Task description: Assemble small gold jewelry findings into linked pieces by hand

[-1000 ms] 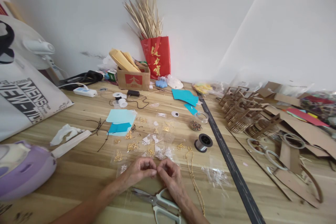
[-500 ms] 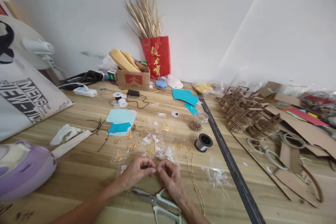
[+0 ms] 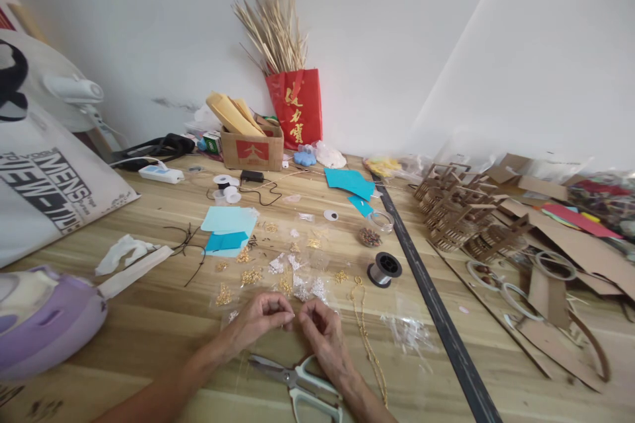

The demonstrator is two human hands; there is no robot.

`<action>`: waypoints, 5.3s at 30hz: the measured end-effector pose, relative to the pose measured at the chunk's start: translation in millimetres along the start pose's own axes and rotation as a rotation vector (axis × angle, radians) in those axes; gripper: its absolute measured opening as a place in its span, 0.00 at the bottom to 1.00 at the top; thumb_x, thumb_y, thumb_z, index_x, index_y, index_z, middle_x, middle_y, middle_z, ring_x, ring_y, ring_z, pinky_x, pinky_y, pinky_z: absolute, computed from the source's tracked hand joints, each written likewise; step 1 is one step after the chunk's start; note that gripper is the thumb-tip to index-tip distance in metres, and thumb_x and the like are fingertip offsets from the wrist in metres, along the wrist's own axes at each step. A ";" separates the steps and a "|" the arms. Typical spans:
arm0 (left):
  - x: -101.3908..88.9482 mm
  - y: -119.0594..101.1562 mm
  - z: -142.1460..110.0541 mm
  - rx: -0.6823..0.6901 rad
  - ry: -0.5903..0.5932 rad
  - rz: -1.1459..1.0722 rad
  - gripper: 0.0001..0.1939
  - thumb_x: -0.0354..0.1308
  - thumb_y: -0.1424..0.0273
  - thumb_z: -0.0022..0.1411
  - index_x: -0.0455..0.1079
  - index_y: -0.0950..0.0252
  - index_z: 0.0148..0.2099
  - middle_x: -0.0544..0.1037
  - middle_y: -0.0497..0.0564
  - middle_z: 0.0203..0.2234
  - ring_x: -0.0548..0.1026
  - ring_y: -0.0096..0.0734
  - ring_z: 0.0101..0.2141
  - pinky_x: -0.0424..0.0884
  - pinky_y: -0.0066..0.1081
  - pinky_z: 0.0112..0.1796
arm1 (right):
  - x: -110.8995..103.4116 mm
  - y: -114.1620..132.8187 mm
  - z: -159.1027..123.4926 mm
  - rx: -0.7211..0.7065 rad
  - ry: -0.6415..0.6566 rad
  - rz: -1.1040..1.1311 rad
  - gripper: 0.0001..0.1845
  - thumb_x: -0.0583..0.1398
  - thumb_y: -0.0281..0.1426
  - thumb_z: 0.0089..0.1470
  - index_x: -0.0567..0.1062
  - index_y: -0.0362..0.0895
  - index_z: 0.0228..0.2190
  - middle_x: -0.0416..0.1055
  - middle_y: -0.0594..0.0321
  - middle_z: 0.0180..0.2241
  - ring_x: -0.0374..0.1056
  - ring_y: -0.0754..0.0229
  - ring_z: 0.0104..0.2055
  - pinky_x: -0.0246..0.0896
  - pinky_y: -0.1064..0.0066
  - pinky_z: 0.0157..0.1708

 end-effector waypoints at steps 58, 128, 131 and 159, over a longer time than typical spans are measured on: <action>-52.3 3.2 15.3 0.076 -0.292 -0.231 0.08 0.64 0.68 0.49 0.72 0.67 0.28 0.76 0.47 0.20 0.72 0.28 0.26 0.66 0.28 0.33 | -5.5 21.3 -8.3 -0.421 0.220 -0.735 0.12 0.49 0.28 0.61 0.73 0.44 0.35 0.70 0.58 0.34 0.66 0.59 0.34 0.60 0.70 0.33; -44.7 4.6 11.5 0.050 -0.150 -0.024 0.07 0.60 0.68 0.55 0.68 0.65 0.29 0.71 0.45 0.21 0.68 0.27 0.26 0.64 0.25 0.32 | 19.9 16.5 -31.6 -0.518 0.205 -1.384 0.11 0.58 0.34 0.56 0.67 0.41 0.39 0.67 0.58 0.36 0.63 0.54 0.39 0.60 0.67 0.28; -45.5 6.0 11.7 0.050 -0.154 -0.013 0.07 0.60 0.67 0.55 0.69 0.65 0.29 0.73 0.46 0.22 0.69 0.28 0.28 0.65 0.26 0.33 | 19.8 17.2 -30.8 -0.514 0.195 -1.361 0.11 0.59 0.34 0.55 0.66 0.41 0.39 0.67 0.58 0.38 0.64 0.54 0.39 0.60 0.67 0.29; -44.7 2.9 11.0 0.042 -0.150 -0.026 0.07 0.60 0.67 0.56 0.71 0.66 0.31 0.80 0.52 0.28 0.75 0.34 0.33 0.67 0.30 0.38 | -16.4 17.5 -6.6 -0.266 0.075 -1.318 0.14 0.57 0.18 0.52 0.67 0.45 0.39 0.68 0.60 0.39 0.65 0.56 0.41 0.58 0.72 0.27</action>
Point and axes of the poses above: each hand's wrist, its own z-axis towards the middle knuckle, its own x-axis out of the palm, y = z × x, the point moved 2 cm from there along z, towards the middle knuckle
